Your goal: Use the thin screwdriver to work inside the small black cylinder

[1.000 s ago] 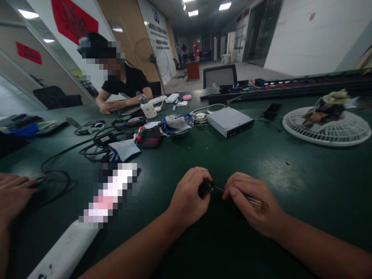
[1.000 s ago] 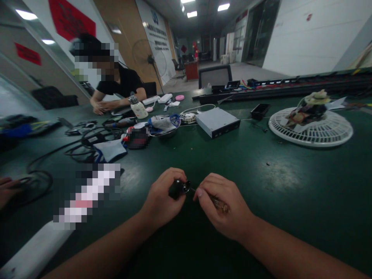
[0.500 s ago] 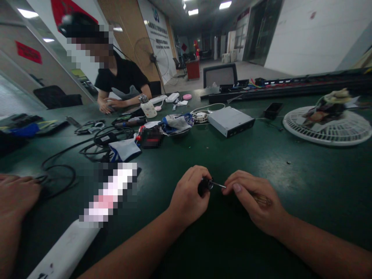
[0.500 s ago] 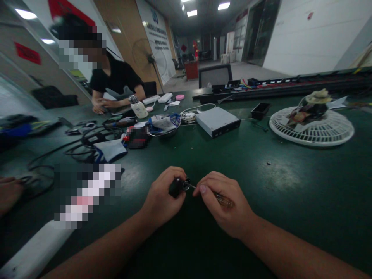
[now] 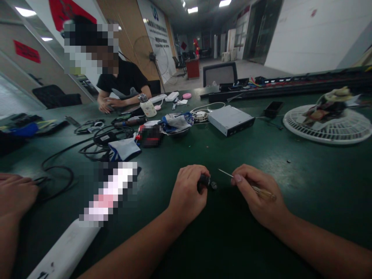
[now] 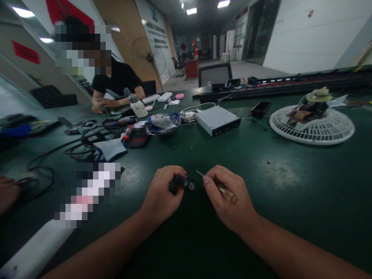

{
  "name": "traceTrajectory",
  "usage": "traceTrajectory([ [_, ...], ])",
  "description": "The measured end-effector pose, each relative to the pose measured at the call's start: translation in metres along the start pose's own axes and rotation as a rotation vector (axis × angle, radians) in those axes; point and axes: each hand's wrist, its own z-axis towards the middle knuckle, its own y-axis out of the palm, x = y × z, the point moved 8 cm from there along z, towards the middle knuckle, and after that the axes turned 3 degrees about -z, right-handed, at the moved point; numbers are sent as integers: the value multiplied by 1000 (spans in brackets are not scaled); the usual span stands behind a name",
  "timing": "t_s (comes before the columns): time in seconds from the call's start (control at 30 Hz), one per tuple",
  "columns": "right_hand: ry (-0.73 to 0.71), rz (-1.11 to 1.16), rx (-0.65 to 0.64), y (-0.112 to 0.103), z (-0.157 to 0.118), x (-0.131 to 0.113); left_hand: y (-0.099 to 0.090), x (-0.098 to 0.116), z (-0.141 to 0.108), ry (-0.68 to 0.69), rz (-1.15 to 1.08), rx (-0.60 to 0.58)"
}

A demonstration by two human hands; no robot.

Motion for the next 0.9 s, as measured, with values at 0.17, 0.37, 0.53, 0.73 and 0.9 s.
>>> traceTrajectory([
  [0.17,-14,-59,-206,20,1,2,-2,-6,0,-66,-40,45],
  [0.37,-79,-149,-365,37,0,0,0,-5,-1,-85,-151,41],
  [0.53,-57,-141,-401,38,-2,1,6,9,-1,17,-227,-67],
  [0.73,-19,-21,-248,23,0,1,3,5,1,-10,-199,-28],
  [0.9,34,98,-92,13,1,6,4,9,0,52,-209,-65],
])
